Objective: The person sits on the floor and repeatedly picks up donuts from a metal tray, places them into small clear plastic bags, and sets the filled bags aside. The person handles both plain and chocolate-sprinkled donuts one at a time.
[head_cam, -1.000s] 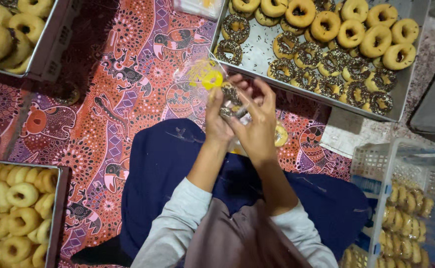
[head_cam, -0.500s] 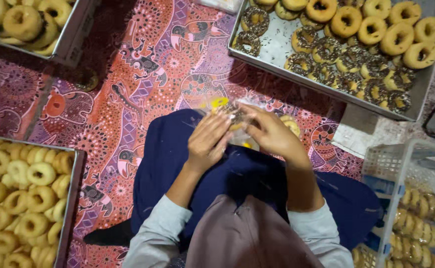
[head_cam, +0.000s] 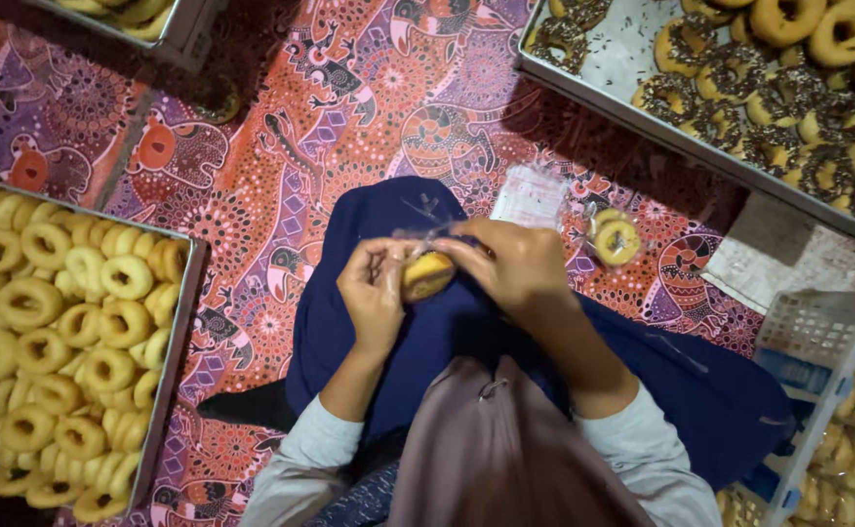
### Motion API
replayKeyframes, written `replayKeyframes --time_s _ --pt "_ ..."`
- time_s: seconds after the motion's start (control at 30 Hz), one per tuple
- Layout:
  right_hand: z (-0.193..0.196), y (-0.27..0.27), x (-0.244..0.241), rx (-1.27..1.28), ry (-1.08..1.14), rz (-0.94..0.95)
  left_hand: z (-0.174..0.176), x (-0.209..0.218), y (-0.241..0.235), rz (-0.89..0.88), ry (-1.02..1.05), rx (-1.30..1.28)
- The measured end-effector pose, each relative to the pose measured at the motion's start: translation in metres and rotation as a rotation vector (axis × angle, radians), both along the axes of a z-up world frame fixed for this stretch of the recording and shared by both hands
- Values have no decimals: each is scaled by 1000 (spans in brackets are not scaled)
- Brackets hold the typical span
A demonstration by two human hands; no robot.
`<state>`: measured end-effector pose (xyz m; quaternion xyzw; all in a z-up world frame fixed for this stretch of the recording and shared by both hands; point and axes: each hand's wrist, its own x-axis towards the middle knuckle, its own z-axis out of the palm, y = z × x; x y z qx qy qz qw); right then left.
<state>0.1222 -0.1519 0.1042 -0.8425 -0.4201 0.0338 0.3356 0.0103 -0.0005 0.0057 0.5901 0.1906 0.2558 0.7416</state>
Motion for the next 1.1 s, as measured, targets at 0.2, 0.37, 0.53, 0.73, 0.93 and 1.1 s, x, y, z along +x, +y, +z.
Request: replayKeyframes --time_s 0.2,0.37,0.53,0.73,0.93,1.1 --pt "-17 23 -15 -188 46 73 -26 9 8 -47 -9 -112" --pt "-25 25 -7 303 -164 148 -19 6 1 12 82 76" --pt "-41 26 -1 249 -74 180 -6 5 -1 12 95 416" --pt "-45 -3 29 -183 395 -399 29 3 -10 144 30 301" --pt "-123 -11 -50 582 1057 18 34 -3 -19 176 -44 792" --pt "-163 6 -52 595 1320 -91 -2 0 12 73 134 -404"
